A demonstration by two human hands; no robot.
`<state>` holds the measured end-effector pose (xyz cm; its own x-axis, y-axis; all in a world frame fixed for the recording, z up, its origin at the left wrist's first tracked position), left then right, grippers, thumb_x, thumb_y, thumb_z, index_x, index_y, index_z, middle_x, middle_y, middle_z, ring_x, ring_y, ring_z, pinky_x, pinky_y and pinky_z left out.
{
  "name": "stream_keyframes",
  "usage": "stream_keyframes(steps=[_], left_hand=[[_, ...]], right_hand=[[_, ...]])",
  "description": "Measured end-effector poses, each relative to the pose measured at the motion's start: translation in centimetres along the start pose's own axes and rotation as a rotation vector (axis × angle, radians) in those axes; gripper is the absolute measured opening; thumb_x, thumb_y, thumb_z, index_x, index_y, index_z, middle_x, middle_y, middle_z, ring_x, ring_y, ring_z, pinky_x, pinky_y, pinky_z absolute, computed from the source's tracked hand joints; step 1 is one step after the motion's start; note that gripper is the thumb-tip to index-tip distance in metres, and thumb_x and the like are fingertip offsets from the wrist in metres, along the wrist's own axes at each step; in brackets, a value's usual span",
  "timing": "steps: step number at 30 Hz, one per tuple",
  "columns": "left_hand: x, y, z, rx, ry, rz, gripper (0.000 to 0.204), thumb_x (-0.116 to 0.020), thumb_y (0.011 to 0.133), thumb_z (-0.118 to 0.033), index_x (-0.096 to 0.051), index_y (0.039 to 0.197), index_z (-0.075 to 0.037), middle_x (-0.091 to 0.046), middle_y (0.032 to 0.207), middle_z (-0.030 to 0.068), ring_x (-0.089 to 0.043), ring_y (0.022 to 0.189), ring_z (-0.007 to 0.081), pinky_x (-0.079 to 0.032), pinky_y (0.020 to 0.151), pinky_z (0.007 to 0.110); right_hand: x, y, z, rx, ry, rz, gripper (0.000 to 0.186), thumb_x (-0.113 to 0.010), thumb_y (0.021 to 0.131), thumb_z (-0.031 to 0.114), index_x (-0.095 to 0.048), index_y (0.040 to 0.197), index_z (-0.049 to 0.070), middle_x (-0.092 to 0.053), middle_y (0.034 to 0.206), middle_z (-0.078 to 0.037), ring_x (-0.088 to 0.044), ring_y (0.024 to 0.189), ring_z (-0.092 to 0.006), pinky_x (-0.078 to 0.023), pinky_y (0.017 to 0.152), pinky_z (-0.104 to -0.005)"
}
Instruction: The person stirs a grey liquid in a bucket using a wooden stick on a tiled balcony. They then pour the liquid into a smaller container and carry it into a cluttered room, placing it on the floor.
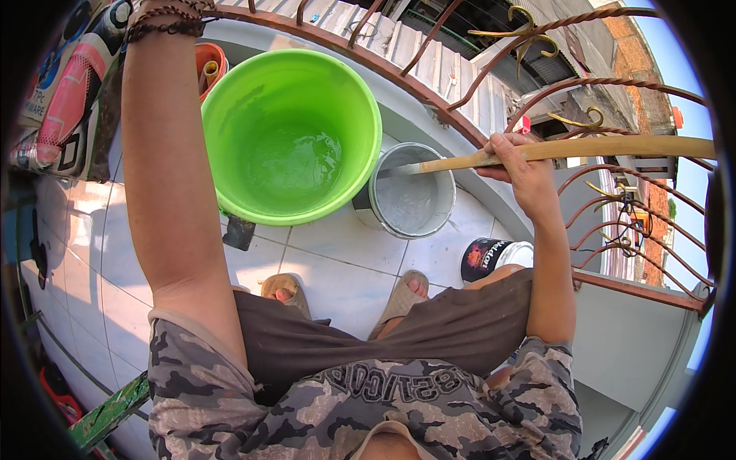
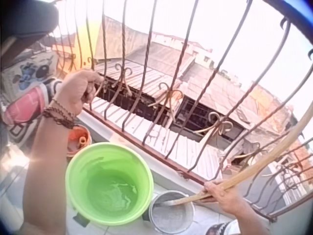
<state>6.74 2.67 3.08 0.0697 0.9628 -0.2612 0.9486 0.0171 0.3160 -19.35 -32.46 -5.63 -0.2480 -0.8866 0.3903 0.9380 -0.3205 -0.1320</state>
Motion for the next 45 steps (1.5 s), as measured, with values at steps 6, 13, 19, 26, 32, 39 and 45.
stream_keyframes(steps=[6,13,19,26,32,39,45], left_hand=[[1.1,1.1,0.4,0.071,0.031,-0.012,0.013,-0.062,0.081,-0.007,-0.055,0.07,-0.008,-0.042,0.048,-0.0026,-0.039,0.036,0.0101,-0.033,0.034,0.024],[1.4,0.7,-0.1,0.056,0.023,-0.066,0.015,-0.063,0.08,-0.007,-0.053,0.069,-0.01,-0.042,0.049,-0.003,-0.039,0.036,0.01,-0.032,0.035,0.024],[0.9,-0.2,-0.8,0.012,0.016,-0.053,0.017,-0.064,0.079,-0.007,-0.052,0.066,-0.011,-0.043,0.05,-0.0026,-0.038,0.036,0.0105,-0.032,0.035,0.024],[1.3,0.1,-0.6,0.03,0.013,-0.078,0.018,-0.064,0.079,-0.007,-0.053,0.066,-0.011,-0.042,0.048,-0.0028,-0.038,0.035,0.0107,-0.033,0.035,0.024],[2.5,3.5,1.4,0.124,0.005,0.066,0.018,-0.064,0.079,-0.007,-0.053,0.065,-0.01,-0.042,0.048,-0.0025,-0.038,0.035,0.0109,-0.033,0.035,0.025],[2.1,-0.2,-0.9,-0.011,-0.003,-0.09,0.013,-0.062,0.08,-0.007,-0.058,0.068,-0.007,-0.043,0.048,-0.0016,-0.038,0.035,0.0113,-0.032,0.035,0.025],[2.3,0.0,-0.6,-0.012,0.018,-0.072,0.014,-0.061,0.082,-0.008,-0.058,0.068,-0.007,-0.042,0.048,-0.0016,-0.039,0.036,0.0114,-0.032,0.036,0.025]], right_hand=[[2.2,-0.8,-0.2,-0.209,-0.269,-0.031,0.029,-0.061,0.093,0.021,-0.064,0.096,-0.007,-0.064,0.087,-0.01,-0.066,0.083,-0.0186,-0.061,0.067,-0.0291],[-0.9,0.2,0.3,-0.015,-0.009,0.031,0.028,-0.059,0.095,0.023,-0.062,0.092,-0.004,-0.063,0.084,-0.009,-0.067,0.078,-0.0176,-0.061,0.064,-0.0273],[1.3,-0.2,0.5,-0.148,-0.232,-0.017,0.028,-0.059,0.094,0.023,-0.063,0.093,-0.005,-0.064,0.086,-0.01,-0.067,0.081,-0.0181,-0.061,0.065,-0.0278],[-1.3,0.0,0.5,-0.055,-0.029,0.052,0.028,-0.058,0.095,0.023,-0.062,0.095,-0.005,-0.064,0.086,-0.01,-0.067,0.082,-0.0184,-0.061,0.065,-0.0274],[1.3,-0.2,0.6,-0.138,-0.232,-0.065,0.029,-0.06,0.094,0.021,-0.063,0.095,-0.008,-0.064,0.088,-0.011,-0.066,0.081,-0.0185,-0.061,0.067,-0.0285],[-1.6,0.2,0.8,-0.09,-0.01,0.046,0.03,-0.06,0.093,0.022,-0.063,0.096,-0.009,-0.064,0.089,-0.011,-0.067,0.081,-0.0191,-0.061,0.069,-0.0296],[0.5,0.3,0.5,-0.134,-0.229,0.016,0.029,-0.059,0.095,0.023,-0.062,0.095,-0.006,-0.064,0.086,-0.011,-0.067,0.08,-0.0183,-0.061,0.067,-0.028]])
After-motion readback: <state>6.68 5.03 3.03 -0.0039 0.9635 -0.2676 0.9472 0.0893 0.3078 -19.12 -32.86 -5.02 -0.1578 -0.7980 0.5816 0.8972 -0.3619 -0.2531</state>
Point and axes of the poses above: each hand's wrist, its own y-axis towards the middle knuckle, its own x-axis out of the back of the hand, z = x × y, the point moved 8 cm from there along y, towards the middle knuckle
